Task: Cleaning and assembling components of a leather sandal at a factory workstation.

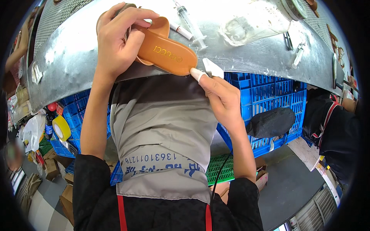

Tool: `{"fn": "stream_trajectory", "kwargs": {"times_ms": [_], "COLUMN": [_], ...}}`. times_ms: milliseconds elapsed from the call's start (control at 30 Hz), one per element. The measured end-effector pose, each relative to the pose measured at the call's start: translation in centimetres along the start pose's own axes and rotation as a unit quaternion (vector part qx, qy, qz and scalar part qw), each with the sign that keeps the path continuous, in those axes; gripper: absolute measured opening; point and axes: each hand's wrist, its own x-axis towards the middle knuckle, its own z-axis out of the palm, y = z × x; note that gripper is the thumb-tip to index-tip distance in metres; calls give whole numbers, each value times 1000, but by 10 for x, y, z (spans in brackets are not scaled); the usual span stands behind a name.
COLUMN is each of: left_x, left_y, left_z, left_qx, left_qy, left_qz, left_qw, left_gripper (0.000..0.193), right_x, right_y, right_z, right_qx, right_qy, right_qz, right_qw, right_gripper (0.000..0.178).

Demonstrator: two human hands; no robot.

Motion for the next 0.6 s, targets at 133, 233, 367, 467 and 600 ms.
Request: {"fn": "stream_trajectory", "kwargs": {"times_ms": [133, 233, 367, 467, 600], "left_x": [1, 1, 1, -3, -3], "left_y": [2, 2, -3, -20, -18], "left_z": [0, 1, 1, 7, 7], "left_qx": [15, 17, 20, 35, 38], "left_qy": [-14, -10, -19, -37, -38], "left_qz": [-7, -3, -4, 67, 71], "left_qw": [1000, 1000, 1000, 996, 996], "left_gripper": [28, 27, 27, 30, 31], "right_x": [-4, 2, 16, 18, 21], "right_y": [8, 1, -5, -10, -10], "right_z": [6, 17, 27, 31, 44], "right_qx": [22, 20, 19, 19, 23], "right_qy": [12, 1, -13, -9, 4], "right_qz": [-28, -34, -42, -47, -86], "right_qw": [999, 999, 999, 999, 996], "right_gripper": [31, 33, 36, 35, 34]}}
